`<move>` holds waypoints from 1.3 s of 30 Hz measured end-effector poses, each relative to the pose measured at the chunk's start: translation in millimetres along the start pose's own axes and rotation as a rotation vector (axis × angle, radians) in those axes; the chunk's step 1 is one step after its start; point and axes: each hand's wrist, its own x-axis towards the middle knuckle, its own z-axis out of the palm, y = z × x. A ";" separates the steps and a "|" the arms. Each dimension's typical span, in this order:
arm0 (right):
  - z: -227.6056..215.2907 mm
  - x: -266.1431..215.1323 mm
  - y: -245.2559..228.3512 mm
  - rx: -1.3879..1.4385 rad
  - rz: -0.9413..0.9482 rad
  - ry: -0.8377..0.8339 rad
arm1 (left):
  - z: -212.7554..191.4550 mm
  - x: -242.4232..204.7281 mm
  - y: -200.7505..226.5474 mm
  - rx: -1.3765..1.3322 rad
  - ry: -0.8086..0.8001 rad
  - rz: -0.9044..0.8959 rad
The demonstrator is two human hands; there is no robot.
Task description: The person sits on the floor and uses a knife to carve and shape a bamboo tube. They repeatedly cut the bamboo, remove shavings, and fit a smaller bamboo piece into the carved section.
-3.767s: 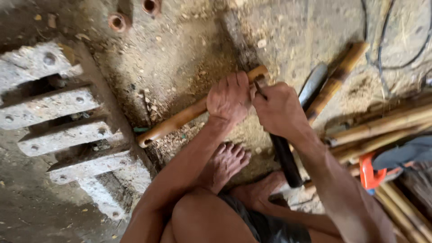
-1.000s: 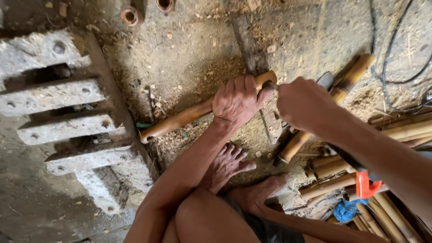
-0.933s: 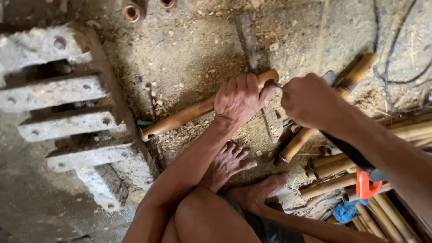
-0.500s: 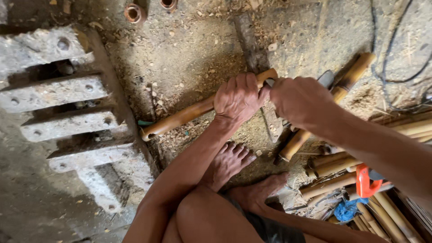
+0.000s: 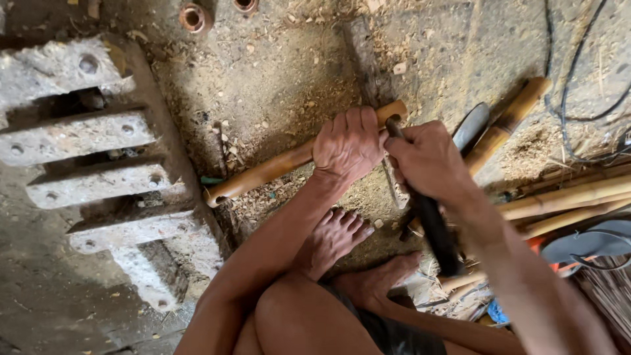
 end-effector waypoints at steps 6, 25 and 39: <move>13.4 0.8 1.5 0.716 0.156 0.082 | -17.9 8.4 -3.9 -0.044 -0.057 0.034; 17.3 -26.2 38.8 -0.109 -0.403 0.208 | -52.2 55.3 -28.1 -0.426 -1.002 -0.236; 39.1 4.7 34.6 0.390 -0.192 0.120 | -43.1 24.1 -23.7 -0.342 -0.953 -0.133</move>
